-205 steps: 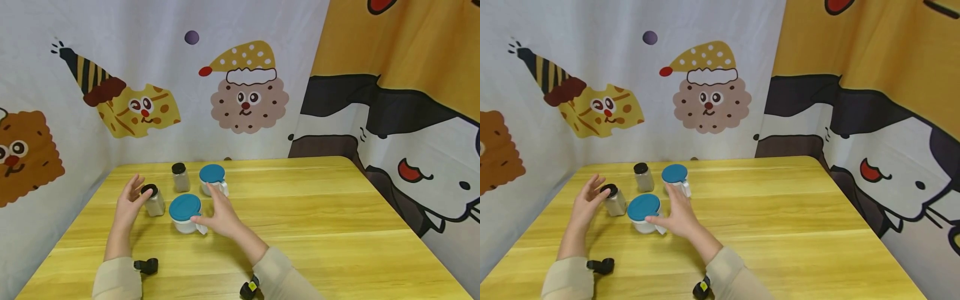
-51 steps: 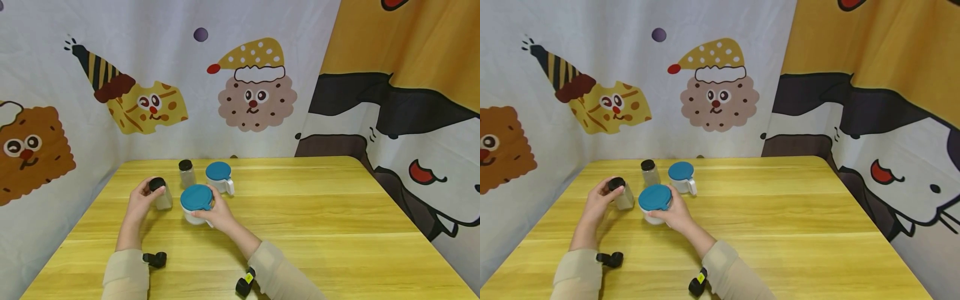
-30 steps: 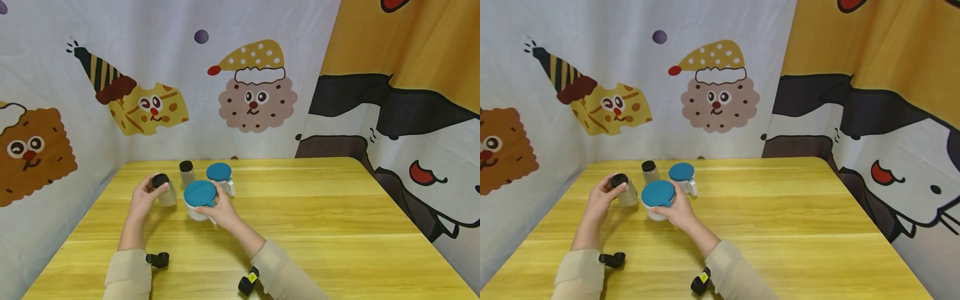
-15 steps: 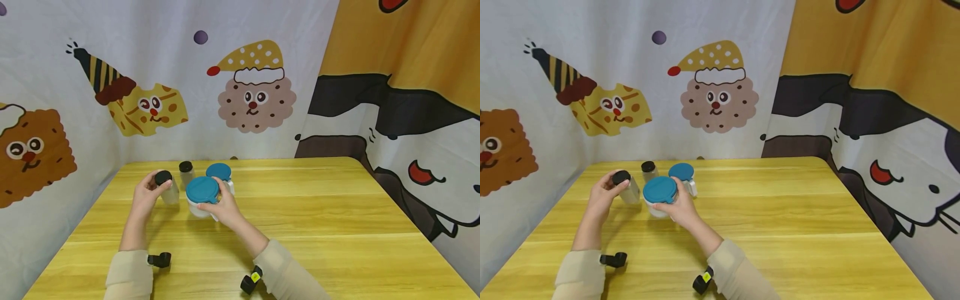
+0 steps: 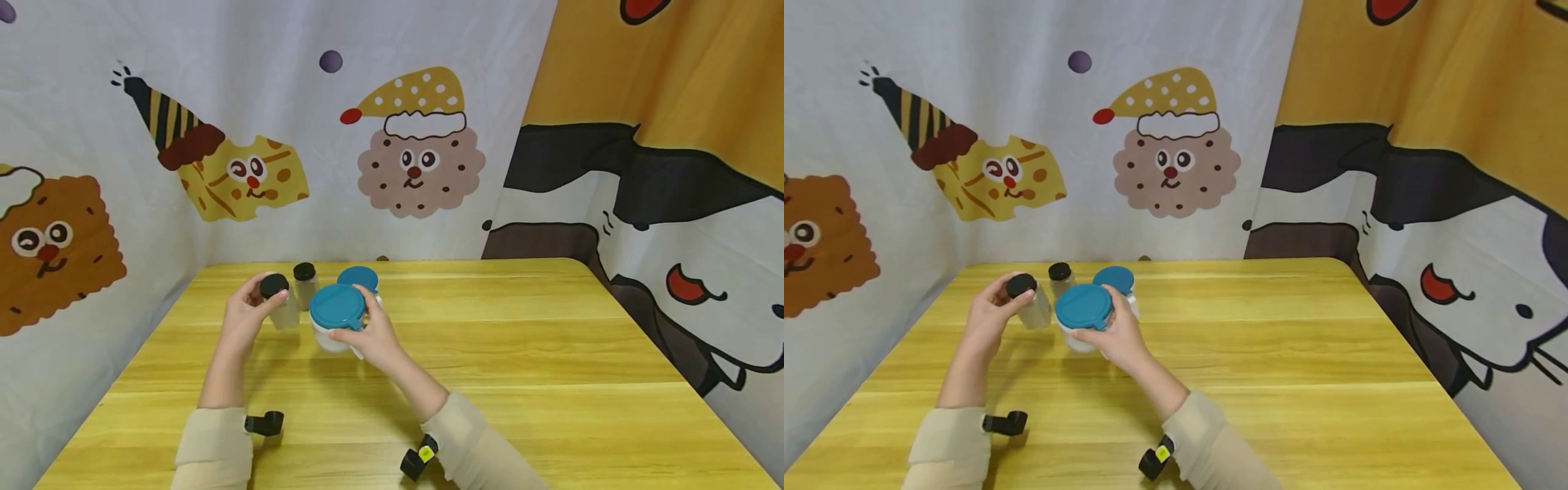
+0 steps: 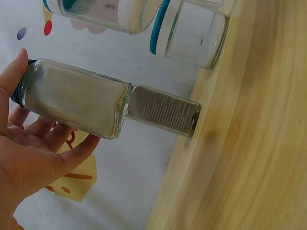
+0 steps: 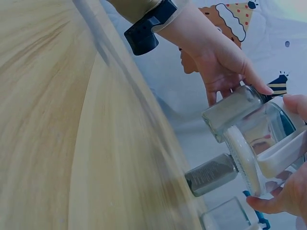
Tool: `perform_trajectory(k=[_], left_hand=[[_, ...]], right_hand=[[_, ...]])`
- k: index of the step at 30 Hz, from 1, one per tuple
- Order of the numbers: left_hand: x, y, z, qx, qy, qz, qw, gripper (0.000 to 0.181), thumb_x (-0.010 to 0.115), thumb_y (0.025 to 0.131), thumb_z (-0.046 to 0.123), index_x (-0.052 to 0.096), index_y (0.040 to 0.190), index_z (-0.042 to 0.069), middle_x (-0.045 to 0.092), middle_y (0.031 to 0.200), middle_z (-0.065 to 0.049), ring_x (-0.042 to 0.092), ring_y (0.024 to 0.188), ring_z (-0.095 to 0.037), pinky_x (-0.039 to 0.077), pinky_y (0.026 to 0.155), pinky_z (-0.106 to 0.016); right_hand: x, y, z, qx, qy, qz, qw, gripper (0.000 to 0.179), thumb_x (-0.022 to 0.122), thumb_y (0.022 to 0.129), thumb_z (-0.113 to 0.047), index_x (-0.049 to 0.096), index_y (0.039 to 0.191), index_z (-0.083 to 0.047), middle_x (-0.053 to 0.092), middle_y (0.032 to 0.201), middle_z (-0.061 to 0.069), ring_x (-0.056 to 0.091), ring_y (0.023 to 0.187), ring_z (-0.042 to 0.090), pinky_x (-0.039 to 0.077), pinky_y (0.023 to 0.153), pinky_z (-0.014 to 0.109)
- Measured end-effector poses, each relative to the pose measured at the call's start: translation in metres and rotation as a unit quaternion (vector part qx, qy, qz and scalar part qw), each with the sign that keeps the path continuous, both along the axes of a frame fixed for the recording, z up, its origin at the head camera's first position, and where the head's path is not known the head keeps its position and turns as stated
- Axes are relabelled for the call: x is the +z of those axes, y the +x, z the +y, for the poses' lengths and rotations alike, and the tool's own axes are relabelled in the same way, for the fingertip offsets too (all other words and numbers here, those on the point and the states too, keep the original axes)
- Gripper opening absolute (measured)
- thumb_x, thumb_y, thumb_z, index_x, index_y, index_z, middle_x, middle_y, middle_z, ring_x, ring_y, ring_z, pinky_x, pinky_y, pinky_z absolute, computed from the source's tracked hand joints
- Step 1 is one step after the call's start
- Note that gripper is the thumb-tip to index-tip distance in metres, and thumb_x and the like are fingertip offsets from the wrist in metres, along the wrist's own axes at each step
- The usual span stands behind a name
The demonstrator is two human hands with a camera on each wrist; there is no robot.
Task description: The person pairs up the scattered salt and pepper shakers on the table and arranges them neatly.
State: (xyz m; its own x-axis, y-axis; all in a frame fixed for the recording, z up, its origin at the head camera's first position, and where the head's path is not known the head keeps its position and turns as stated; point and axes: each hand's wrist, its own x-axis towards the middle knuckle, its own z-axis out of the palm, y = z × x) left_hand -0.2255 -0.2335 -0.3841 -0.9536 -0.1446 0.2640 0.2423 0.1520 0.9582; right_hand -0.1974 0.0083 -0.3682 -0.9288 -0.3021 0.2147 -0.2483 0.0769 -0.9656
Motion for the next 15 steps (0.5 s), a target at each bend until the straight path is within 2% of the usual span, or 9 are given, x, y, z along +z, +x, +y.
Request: perform_trajectory(k=[15], left_hand=[[0.007,0.004,0.012,-0.017,-0.004,-0.001,0.9999,0.047,0.072,0.088,0.019,0.055,0.129,0.003,0.06,0.106,0.005,0.054,0.098,-0.013,0.044,0.081,-0.02]], right_hand=[[0.003,0.001,0.012,0.003,0.008,-0.005,1.0,0.084,0.077,0.08,-0.007,0.028,0.149,-0.006,0.039,0.144,0.019,0.039,0.129,0.034,0.039,0.098,0.05]])
